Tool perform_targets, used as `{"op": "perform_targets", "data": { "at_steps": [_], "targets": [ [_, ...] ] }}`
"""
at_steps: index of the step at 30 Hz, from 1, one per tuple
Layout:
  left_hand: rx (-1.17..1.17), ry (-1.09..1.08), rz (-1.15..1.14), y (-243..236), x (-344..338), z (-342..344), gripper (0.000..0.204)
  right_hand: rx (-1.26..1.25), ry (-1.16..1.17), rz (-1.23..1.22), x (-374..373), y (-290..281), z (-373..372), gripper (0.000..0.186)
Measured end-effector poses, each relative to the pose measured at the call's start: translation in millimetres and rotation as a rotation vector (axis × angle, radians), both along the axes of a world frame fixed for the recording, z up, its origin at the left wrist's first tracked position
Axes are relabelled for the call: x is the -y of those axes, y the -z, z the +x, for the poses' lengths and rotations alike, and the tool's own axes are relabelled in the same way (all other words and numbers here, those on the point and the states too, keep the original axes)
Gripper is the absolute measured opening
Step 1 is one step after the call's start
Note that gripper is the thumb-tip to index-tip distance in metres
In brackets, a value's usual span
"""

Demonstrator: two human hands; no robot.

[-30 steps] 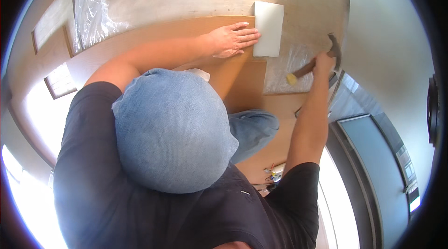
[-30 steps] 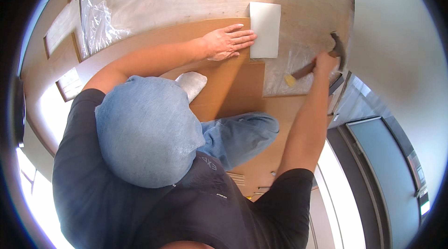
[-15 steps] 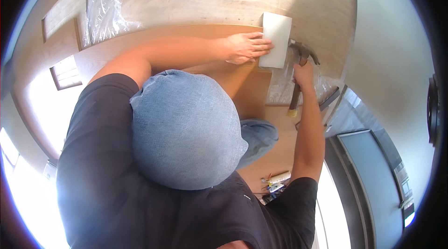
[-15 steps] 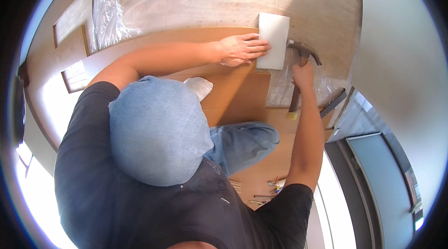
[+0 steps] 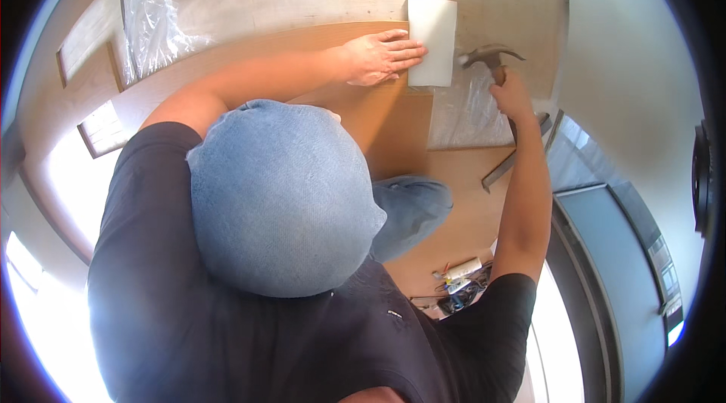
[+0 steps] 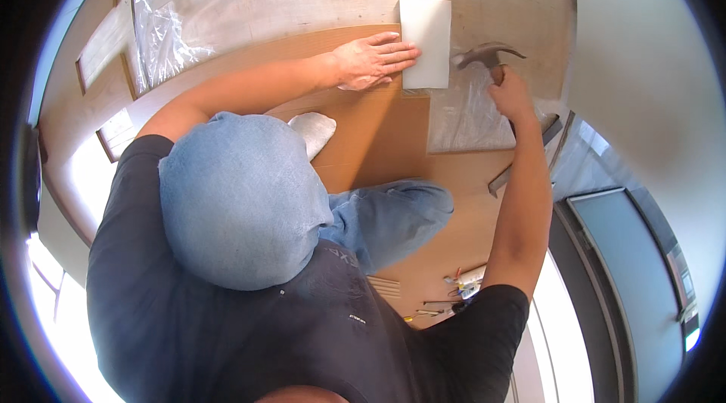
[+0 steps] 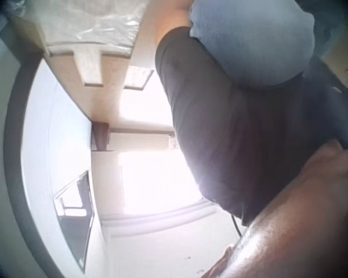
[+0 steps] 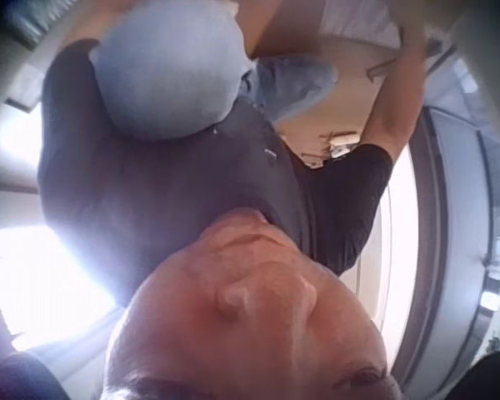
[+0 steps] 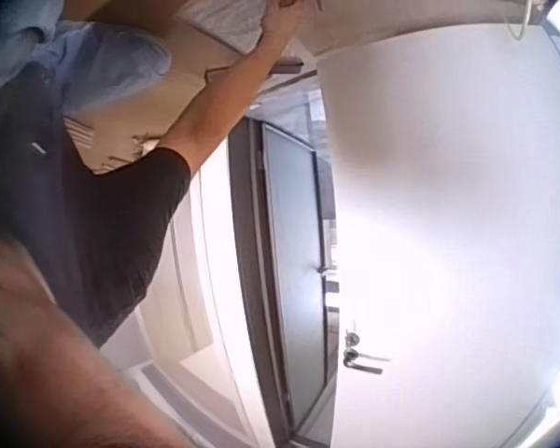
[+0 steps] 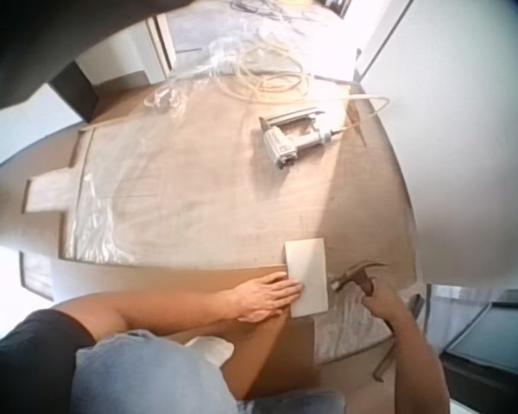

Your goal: The person is installing laminate flooring using a nail gun and a hammer.

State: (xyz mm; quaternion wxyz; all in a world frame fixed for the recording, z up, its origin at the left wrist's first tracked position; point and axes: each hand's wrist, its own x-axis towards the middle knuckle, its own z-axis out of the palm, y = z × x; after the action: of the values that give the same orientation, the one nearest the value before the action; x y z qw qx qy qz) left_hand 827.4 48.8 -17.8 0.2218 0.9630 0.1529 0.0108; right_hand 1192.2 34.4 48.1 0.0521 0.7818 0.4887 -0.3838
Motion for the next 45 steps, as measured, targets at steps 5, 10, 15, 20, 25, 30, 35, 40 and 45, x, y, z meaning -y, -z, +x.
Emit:
{"op": "perform_targets", "data": {
  "at_steps": [5,10,15,20,25,30,35,40,45],
  "targets": [
    [0.032,-0.029,0.043,0.6,1.4,-3.0,0.058,-0.080,0.769,0.465,-3.3,5.9,-7.8,0.027],
    [0.022,-0.030,0.032,0.8,-0.7,-3.5,0.059,-0.195,-0.026,0.035,6.6,9.9,-0.6,0.031],
    [0.105,-0.028,0.012,15.0,3.8,-3.9,0.061,0.058,0.473,0.462,-0.7,14.7,19.2,0.026],
    [0.144,-0.027,0.066,18.3,7.9,-15.3,0.061,0.014,-0.016,0.294,-2.3,31.3,0.7,0.014],
    [0.150,-0.041,0.108,19.3,6.1,-20.0,0.061,0.091,0.111,0.139,-10.7,35.0,7.4,0.022],
    [0.140,-0.010,0.151,16.7,6.8,-20.8,0.061,-0.003,0.164,0.509,-8.1,41.3,10.5,0.031],
    [0.130,-0.012,0.130,13.7,6.7,-25.4,0.062,0.004,-0.095,0.080,0.1,29.7,14.4,0.030],
    [0.093,0.015,0.108,13.3,7.5,-25.9,0.061,-0.095,0.555,0.421,-2.5,47.9,31.7,0.030],
    [0.064,0.013,0.135,15.4,7.4,-29.8,0.061,-0.144,-0.052,-0.078,-3.0,54.4,45.4,0.031]
  ]
}}
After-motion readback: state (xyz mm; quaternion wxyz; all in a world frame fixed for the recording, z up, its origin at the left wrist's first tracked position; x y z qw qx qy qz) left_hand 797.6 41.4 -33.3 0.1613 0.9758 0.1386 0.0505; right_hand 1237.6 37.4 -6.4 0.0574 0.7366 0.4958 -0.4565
